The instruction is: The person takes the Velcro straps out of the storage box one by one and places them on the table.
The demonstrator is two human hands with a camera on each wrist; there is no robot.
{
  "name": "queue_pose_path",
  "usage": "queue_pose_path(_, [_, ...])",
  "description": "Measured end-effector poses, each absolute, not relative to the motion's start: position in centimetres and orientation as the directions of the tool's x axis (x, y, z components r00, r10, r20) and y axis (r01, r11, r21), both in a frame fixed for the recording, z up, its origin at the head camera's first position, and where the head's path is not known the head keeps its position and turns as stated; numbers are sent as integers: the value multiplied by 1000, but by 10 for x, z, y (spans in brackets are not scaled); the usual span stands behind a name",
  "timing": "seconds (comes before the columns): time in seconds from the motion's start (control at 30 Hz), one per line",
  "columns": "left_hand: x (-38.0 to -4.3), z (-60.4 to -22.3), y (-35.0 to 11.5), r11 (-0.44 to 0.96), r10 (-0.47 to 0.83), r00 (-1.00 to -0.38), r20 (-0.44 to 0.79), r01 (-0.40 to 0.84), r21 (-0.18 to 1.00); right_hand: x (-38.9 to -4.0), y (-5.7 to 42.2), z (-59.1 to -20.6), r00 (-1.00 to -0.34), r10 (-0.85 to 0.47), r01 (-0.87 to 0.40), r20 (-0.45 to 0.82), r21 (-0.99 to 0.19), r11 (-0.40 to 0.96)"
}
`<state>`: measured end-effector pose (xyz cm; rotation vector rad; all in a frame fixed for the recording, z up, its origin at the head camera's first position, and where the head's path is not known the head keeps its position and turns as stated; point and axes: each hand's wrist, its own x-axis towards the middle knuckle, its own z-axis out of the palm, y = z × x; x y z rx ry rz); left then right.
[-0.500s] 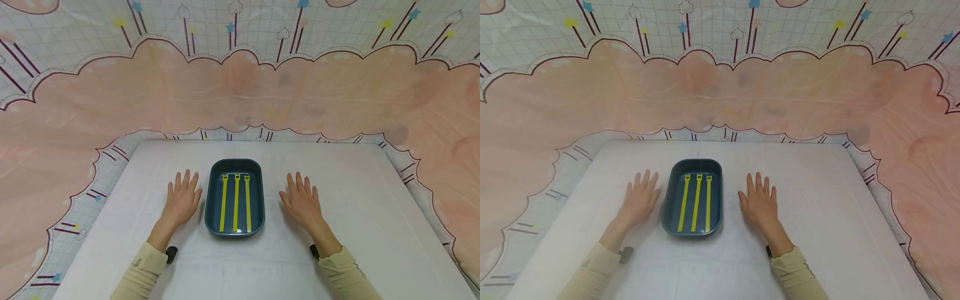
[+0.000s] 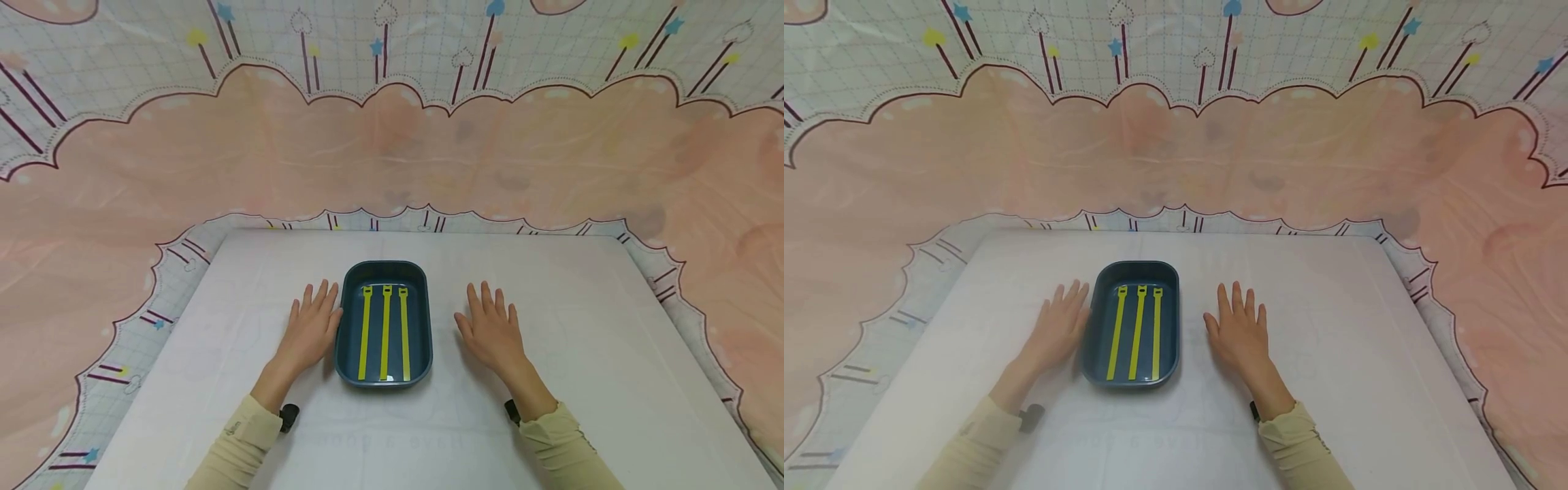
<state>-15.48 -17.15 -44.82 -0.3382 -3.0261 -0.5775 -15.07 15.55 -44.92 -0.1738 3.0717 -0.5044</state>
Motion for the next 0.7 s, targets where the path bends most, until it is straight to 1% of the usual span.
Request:
queue_pose_path(0.37, [-154, -450, -164, 919, 235, -968, 86, 250, 306, -152, 153, -448, -993, -121, -113, -7, -313, 943])
queue_pose_path(0.7, [-155, -449, -164, 919, 231, -971, 62, 239, 314, -154, 148, -444, -991, -133, -124, -5, -312, 942])
